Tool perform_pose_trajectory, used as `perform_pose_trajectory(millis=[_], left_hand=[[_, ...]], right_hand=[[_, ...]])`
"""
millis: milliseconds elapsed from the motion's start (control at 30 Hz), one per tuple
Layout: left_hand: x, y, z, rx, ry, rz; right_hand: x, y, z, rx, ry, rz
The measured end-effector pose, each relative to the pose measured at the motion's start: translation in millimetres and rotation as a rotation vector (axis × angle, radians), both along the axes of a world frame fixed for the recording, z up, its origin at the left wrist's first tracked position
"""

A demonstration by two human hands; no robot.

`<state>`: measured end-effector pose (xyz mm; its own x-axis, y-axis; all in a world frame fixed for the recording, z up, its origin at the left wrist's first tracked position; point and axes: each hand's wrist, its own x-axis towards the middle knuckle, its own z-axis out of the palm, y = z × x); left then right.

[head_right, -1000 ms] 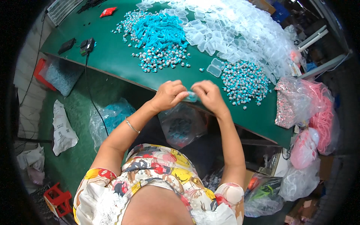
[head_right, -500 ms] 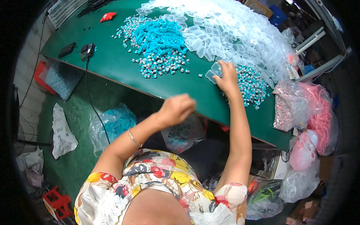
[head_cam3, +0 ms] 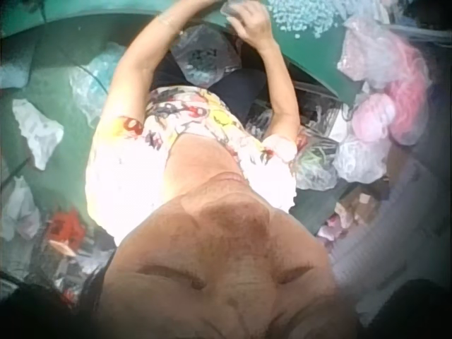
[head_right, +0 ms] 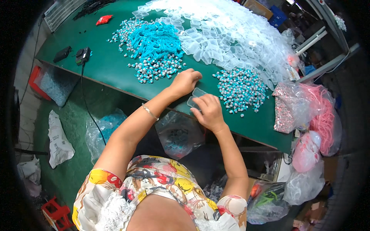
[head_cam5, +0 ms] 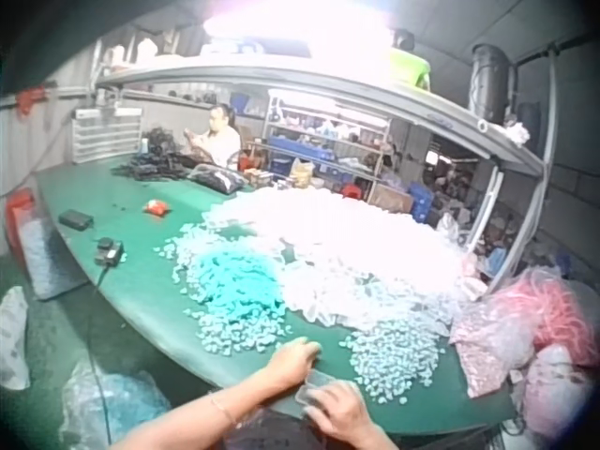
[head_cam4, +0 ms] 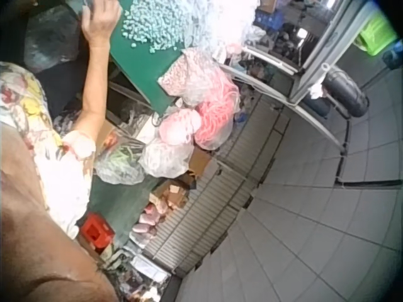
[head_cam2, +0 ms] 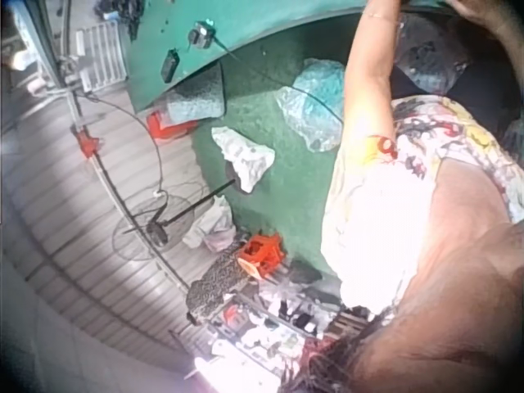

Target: The person repeatedly picks up small teal and white beads from a large pile on a green table and places them into small, clear plastic containers. The person handles the beads and containers by hand, filling the containers one by one and setting them aside on the table.

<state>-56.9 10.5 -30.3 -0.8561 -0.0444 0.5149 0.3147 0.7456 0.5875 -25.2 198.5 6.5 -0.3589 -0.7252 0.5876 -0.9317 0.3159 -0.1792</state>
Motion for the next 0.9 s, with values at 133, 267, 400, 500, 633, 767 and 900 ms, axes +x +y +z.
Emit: perform_pose_trajectory(millis=[133,267,400,500,633,767,900], left_hand=[[15,-16,7,0.648,-0.293,-0.207],[35,-21,7,0.787,-0.335,-0.284],[44,-17,-4,0.722,-0.315,-0.224],[58,-10,4,0.646,-0.339,-0.195],[73,-8,6,0.488,-0.216,-0.22],[82,-3,11,0.271,-0.151,-0.227],[82,2,8,0.048,-0.068,-0.191]], right_hand=[[-42,6,-7,-0.093,0.011,-0.245],[-95,-1,-13,0.01,0.078,-0.539],[-119,-21,-16,0.225,0.14,-0.64],[-124,-22,-22,0.303,0.163,-0.65],[-94,-11,-7,0.123,-0.021,-0.439],[-30,14,9,0.029,-0.066,-0.138],[4,15,10,0.08,0.006,-0.057]])
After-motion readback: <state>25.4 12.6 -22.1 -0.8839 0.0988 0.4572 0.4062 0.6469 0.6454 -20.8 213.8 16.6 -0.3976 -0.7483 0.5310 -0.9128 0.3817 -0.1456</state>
